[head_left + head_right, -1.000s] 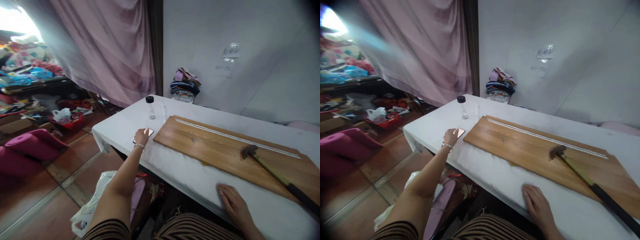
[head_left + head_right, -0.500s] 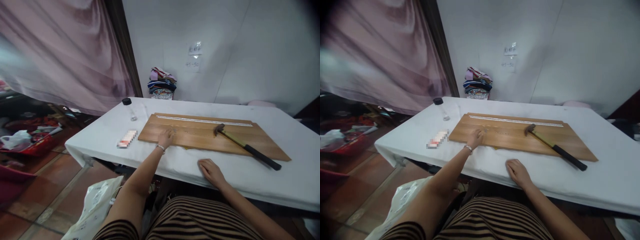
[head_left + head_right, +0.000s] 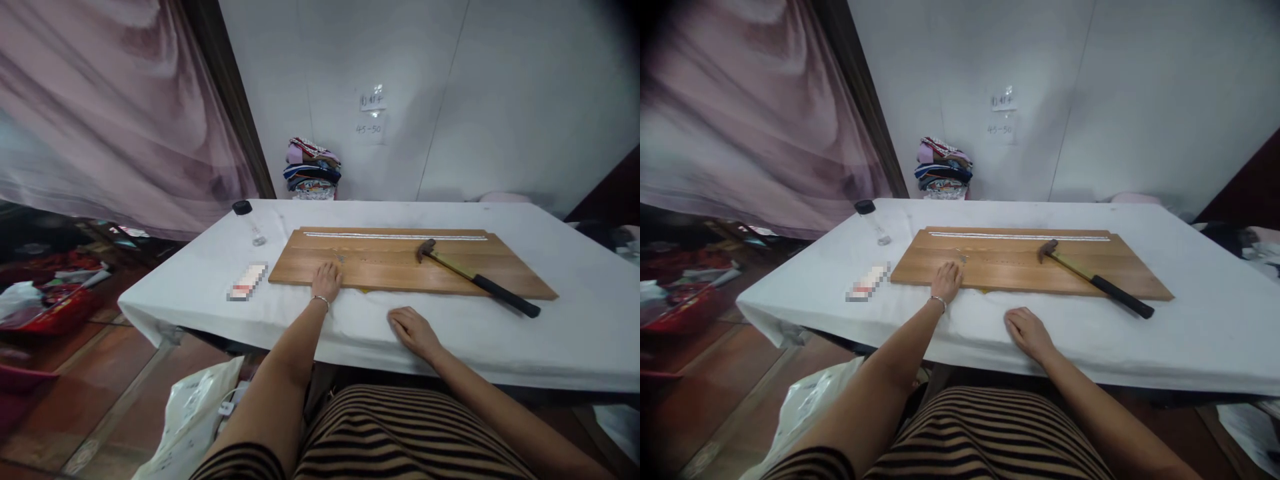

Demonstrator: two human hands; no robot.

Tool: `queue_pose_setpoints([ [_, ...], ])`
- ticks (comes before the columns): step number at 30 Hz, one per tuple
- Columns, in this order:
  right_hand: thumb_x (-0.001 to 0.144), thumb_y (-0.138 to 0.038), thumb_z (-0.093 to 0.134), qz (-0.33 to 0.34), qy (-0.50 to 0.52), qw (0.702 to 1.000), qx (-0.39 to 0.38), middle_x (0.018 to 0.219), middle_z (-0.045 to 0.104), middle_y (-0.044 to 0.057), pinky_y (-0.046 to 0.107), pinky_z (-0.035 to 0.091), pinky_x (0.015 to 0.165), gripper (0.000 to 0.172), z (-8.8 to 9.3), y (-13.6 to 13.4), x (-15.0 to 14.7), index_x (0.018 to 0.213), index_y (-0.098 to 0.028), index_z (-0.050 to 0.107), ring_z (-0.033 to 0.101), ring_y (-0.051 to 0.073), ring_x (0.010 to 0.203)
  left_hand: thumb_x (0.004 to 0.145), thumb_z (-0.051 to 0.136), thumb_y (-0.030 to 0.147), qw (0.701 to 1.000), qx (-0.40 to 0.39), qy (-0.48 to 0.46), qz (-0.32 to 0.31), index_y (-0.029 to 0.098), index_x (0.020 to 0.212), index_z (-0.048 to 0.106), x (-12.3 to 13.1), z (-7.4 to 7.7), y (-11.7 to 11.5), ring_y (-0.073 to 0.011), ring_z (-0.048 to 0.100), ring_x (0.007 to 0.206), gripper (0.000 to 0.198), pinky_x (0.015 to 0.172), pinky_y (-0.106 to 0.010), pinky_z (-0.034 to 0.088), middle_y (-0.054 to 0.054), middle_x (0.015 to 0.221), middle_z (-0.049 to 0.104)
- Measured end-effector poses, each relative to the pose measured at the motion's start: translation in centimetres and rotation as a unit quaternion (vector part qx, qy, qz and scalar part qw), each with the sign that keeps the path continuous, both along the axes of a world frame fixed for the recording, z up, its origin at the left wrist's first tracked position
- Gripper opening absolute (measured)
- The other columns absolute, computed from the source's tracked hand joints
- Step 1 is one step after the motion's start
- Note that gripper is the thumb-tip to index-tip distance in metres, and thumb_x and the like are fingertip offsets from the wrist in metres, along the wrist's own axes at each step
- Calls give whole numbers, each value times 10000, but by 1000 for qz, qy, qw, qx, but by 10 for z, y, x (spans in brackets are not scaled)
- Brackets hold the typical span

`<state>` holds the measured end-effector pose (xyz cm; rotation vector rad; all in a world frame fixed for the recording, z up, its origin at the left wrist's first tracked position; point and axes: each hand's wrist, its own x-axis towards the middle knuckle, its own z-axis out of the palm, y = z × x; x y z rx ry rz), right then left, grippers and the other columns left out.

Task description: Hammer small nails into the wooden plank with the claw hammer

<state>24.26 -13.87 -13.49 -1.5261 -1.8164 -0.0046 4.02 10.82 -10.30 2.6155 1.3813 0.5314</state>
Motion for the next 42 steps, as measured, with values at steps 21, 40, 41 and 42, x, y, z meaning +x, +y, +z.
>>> queue_pose_setpoints([
  [21, 956, -348, 551, -295, -15, 955, -34, 1287, 773, 193, 539, 537, 1097, 364, 51, -9, 178, 1152, -178, 806, 705, 354, 1219, 1029, 540, 283, 1000, 8, -29, -8, 136, 1404, 708, -12, -16, 3, -316, 536, 1513, 436, 1294, -486, 359, -180, 1568, 625],
  [40, 1061, -313, 440, -377, -213, 877, -209, 1111, 721, 213, 431, 473, 811, 413, 39, -1, 159, 1323, -118, 694, 641, 343, 973, 946, 594, 116, 996, -86, 26, 8, 168, 1049, 844, 32, 54, 94, -268, 703, 1229, 275, 1098, -338, 518, -151, 1240, 794],
  [41, 1063, -314, 441, -380, -213, 875, -209, 1111, 721, 211, 429, 469, 806, 413, 39, -1, 158, 1329, -122, 693, 642, 342, 972, 927, 615, 109, 996, -91, 24, 0, 167, 977, 845, 33, 54, 97, -269, 713, 1198, 242, 1079, -330, 523, -153, 1194, 804],
  [42, 1065, -314, 438, -383, -213, 874, -210, 1109, 723, 207, 428, 466, 805, 414, 38, -1, 158, 1332, -125, 692, 644, 339, 970, 912, 635, 112, 995, -96, 21, -7, 167, 912, 841, 33, 54, 99, -268, 722, 1162, 213, 1053, -323, 531, -154, 1153, 811],
])
